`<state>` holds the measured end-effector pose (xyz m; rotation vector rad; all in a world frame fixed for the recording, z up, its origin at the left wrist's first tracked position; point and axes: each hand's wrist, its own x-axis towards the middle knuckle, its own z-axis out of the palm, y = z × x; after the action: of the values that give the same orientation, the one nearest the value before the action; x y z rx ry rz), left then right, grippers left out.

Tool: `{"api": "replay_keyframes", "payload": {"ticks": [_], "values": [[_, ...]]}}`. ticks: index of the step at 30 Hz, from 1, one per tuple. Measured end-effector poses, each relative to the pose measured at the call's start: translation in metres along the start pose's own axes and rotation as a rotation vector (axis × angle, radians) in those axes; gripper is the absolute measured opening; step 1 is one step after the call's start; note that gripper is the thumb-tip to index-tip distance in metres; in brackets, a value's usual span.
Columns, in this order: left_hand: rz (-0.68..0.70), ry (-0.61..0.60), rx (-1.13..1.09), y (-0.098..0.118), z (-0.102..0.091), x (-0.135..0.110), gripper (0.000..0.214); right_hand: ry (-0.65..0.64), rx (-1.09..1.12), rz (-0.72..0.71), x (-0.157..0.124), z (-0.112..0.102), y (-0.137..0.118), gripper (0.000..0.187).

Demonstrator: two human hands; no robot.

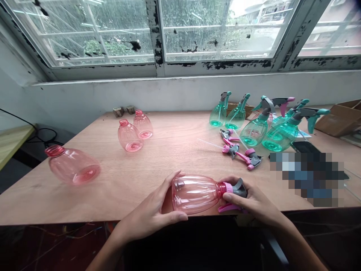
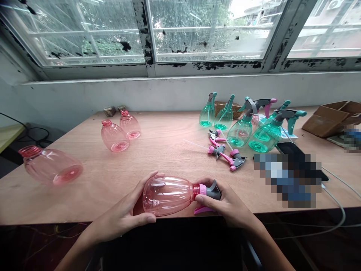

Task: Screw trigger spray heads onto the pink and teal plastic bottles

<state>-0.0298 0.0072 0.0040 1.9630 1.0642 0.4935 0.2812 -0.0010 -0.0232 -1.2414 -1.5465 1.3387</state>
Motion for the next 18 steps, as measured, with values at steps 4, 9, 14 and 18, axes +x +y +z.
{"api": "replay_keyframes", "payload": {"ticks": [4,9,14,18], "values": [[-0.001,-0.003,0.006,0.0018,-0.0006,0.0004,0.091,-0.012,0.025,0.026,0.0005,0.0004,-0.0008,0.033],[-0.012,-0.003,-0.007,0.0029,-0.0006,0.0009,0.092,-0.036,0.043,0.027,0.0014,-0.0008,-0.0001,0.036],[-0.011,-0.002,-0.015,0.0005,-0.0004,0.0009,0.091,-0.035,0.034,0.028,0.0009,-0.0012,-0.0002,0.036],[-0.011,-0.014,-0.012,-0.0002,-0.0009,0.001,0.091,-0.029,0.025,0.024,0.0008,-0.0014,0.0003,0.036]]}}
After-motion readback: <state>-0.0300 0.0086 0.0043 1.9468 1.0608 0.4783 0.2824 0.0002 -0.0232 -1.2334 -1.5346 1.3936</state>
